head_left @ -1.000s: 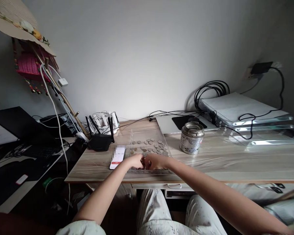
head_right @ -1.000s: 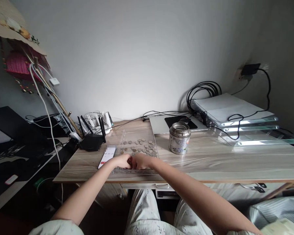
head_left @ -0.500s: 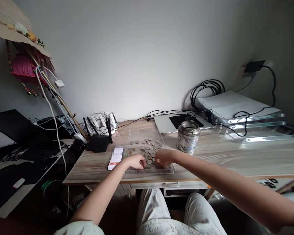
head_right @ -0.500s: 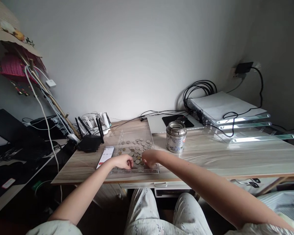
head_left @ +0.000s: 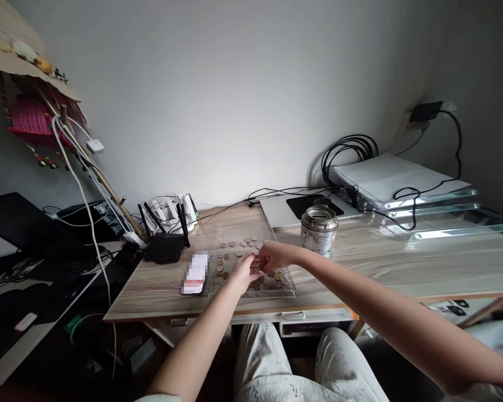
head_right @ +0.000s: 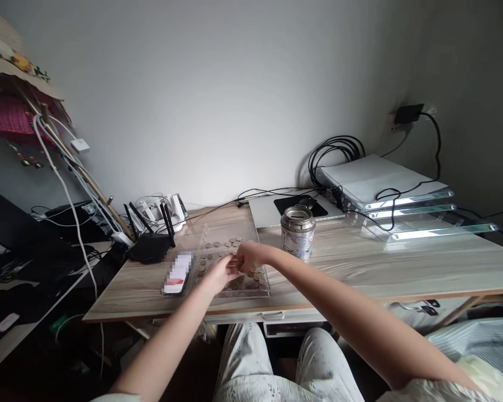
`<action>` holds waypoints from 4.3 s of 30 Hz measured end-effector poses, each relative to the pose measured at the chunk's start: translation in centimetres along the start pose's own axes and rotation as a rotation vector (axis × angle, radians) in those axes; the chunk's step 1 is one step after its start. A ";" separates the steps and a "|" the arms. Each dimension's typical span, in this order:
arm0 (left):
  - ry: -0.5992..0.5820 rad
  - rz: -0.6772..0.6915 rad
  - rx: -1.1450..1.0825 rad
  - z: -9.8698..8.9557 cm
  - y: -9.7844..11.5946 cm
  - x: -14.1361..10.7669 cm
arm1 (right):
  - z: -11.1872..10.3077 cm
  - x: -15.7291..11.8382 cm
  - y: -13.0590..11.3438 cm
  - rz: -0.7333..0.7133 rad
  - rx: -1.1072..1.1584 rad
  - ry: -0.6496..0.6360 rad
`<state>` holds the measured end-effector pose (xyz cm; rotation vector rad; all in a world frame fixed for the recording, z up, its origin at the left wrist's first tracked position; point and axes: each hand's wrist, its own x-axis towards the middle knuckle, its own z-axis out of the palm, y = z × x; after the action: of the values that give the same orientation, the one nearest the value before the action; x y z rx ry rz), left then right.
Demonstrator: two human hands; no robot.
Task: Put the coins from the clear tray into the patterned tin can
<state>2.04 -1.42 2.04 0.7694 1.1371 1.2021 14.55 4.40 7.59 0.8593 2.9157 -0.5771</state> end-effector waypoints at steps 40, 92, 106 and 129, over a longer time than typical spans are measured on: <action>-0.218 0.057 -0.217 2.8 -2.4 0.7 | 2.4 -3.9 0.2 0.058 0.034 0.627; -0.254 -0.118 -0.339 2.6 -1.6 0.3 | -8.1 -10.5 9.9 0.366 -0.235 0.815; -0.232 -0.063 -0.452 2.5 -1.7 0.4 | 1.6 -5.5 0.4 -0.066 -0.249 0.550; -0.284 0.213 0.216 3.1 -1.6 -1.4 | -8.4 -9.8 10.1 0.446 -0.418 0.658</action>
<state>5.55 -2.76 1.86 1.2104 0.9751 1.1112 28.72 10.26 13.41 1.8113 2.9748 0.4139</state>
